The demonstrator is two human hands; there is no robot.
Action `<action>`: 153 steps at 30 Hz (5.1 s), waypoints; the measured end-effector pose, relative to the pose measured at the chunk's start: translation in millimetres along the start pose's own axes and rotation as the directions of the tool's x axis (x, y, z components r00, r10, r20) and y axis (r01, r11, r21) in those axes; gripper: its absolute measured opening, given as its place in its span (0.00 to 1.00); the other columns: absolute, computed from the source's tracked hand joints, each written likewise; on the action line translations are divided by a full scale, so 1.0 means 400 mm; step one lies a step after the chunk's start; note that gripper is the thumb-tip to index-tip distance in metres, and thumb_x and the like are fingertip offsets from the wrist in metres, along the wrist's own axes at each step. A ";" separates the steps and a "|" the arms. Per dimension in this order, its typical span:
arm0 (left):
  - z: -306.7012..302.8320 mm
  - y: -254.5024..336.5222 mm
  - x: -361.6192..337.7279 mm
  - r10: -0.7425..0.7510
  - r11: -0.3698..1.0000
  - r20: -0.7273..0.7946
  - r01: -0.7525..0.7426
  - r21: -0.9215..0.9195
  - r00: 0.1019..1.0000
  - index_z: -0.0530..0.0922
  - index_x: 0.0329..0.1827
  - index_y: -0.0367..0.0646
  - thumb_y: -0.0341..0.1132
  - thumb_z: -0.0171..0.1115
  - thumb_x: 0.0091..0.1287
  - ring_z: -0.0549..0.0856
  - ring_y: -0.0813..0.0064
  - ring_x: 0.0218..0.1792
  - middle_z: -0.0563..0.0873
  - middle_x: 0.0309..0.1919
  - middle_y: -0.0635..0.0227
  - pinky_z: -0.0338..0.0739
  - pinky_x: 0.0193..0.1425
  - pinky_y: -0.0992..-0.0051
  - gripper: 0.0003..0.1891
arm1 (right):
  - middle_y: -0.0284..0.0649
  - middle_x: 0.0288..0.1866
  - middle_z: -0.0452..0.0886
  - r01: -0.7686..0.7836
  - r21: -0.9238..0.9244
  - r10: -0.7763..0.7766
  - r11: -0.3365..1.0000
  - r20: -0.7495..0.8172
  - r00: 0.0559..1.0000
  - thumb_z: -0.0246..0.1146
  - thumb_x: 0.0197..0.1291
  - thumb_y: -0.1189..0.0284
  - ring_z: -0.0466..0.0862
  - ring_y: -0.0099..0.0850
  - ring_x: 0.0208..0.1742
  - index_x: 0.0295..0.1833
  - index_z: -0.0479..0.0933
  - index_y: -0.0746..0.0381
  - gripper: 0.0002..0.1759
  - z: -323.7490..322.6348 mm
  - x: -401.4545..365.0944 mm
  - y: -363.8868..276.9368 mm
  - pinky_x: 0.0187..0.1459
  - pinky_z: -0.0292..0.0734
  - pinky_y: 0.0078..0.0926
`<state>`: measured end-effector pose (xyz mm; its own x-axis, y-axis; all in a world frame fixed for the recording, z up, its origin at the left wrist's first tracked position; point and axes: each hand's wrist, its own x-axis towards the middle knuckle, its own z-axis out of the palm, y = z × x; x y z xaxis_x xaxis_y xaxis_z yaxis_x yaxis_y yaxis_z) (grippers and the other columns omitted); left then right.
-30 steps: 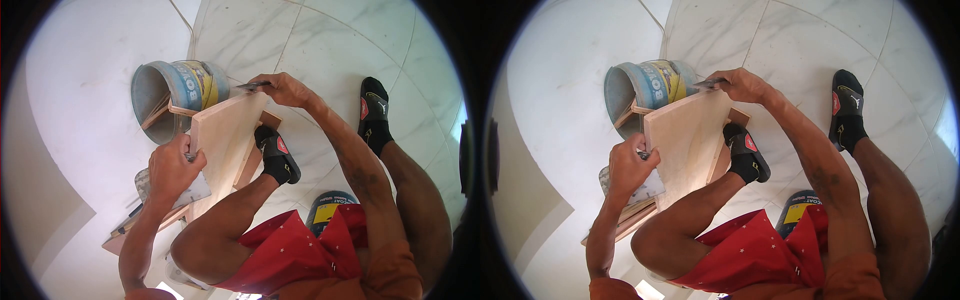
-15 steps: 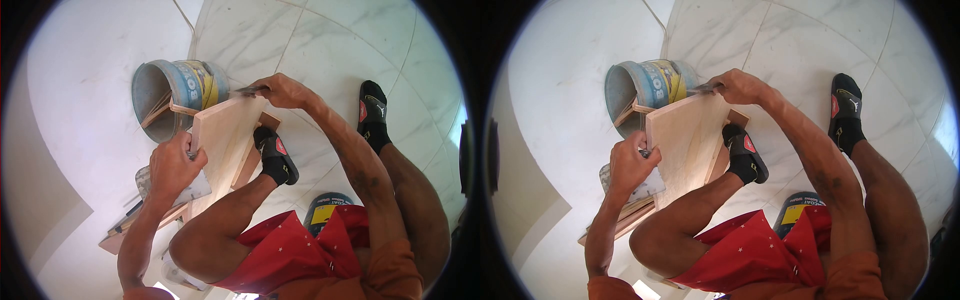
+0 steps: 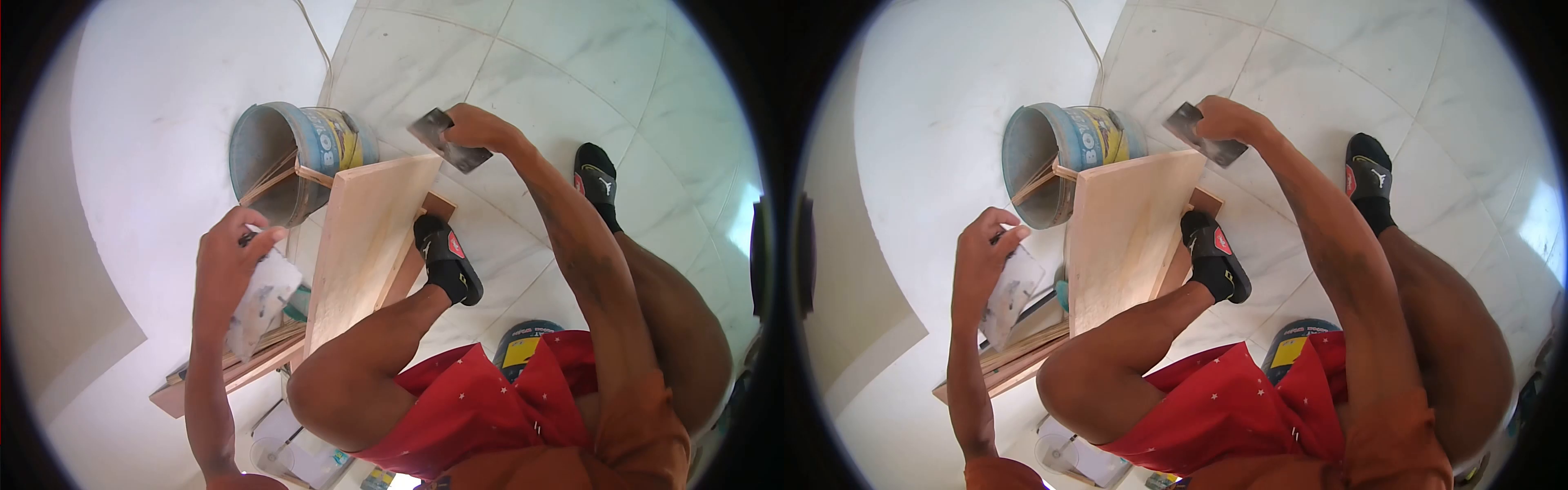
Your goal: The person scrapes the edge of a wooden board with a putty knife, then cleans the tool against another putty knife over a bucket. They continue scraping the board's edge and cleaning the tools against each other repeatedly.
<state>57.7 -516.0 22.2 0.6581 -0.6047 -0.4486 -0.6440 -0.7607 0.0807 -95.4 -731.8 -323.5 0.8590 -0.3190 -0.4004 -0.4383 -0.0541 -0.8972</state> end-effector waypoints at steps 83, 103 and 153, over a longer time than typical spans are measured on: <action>0.046 -0.217 -0.006 -0.265 -0.767 -0.166 -0.312 -0.561 0.950 0.76 0.62 0.33 0.29 0.73 0.68 0.87 0.61 0.55 0.85 0.57 0.56 0.87 0.59 0.58 0.23 | 0.35 0.38 0.82 0.751 -0.307 -0.811 0.585 -0.195 0.552 0.55 0.78 0.74 0.73 0.21 0.35 0.70 0.74 0.62 0.19 0.089 -0.390 -0.986 0.42 0.74 0.20; 0.045 -0.292 0.083 -0.313 -0.700 -0.054 -0.268 -0.662 0.948 0.76 0.62 0.30 0.36 0.62 0.76 0.90 0.67 0.47 0.86 0.52 0.56 0.91 0.48 0.67 0.19 | 0.43 0.76 0.74 0.819 -0.415 -0.776 0.397 0.325 0.541 0.53 0.52 0.95 0.75 0.45 0.75 0.77 0.69 0.56 0.44 0.216 -0.142 -0.955 0.73 0.74 0.36; 0.070 -0.375 0.131 -0.613 -0.401 -0.204 -0.523 -0.752 0.763 0.73 0.63 0.31 0.29 0.65 0.71 0.88 0.67 0.45 0.85 0.53 0.55 0.89 0.45 0.67 0.20 | 0.51 0.66 0.81 0.733 -0.443 -0.690 0.516 0.292 0.662 0.52 0.62 0.92 0.82 0.47 0.66 0.75 0.72 0.55 0.36 0.278 0.059 -0.869 0.64 0.80 0.36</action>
<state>177.8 -427.1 -38.4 0.9766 -0.0432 -0.2108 0.2078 0.4437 0.8718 106.6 -615.1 -41.9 0.9484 0.1029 0.2998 0.2868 -0.6810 -0.6738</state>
